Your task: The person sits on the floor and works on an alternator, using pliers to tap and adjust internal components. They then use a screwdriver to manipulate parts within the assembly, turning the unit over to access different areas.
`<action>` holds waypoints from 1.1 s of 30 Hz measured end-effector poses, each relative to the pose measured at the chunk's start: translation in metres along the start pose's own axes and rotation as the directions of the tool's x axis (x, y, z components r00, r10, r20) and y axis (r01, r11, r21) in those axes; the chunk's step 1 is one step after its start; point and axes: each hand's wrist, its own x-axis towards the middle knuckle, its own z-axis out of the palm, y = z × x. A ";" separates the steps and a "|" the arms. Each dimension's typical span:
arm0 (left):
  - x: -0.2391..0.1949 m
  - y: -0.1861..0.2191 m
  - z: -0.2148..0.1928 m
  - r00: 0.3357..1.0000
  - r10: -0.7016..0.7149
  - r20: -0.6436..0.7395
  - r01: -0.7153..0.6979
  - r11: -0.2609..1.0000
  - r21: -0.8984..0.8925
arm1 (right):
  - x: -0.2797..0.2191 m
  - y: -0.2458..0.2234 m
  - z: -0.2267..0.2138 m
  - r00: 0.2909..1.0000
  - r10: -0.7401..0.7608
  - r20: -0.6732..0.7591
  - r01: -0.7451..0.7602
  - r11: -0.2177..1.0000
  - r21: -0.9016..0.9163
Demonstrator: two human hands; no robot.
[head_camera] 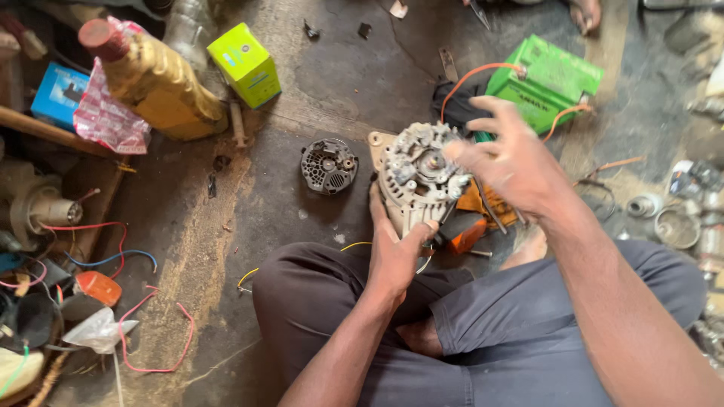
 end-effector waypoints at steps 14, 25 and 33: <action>-0.019 0.007 -0.011 0.967 0.239 0.086 -0.249 0.823 0.511 | -0.035 -0.058 0.052 0.970 -0.211 -0.119 0.134 0.876 -0.463; -0.064 0.011 0.014 0.668 0.666 0.331 -0.717 0.459 0.525 | -0.069 0.037 0.020 0.883 -0.368 -0.292 0.470 0.709 0.527; -0.049 0.061 0.035 0.498 0.822 0.275 -0.680 0.174 0.712 | -0.090 0.094 -0.001 0.942 -0.263 -0.207 0.303 0.411 0.860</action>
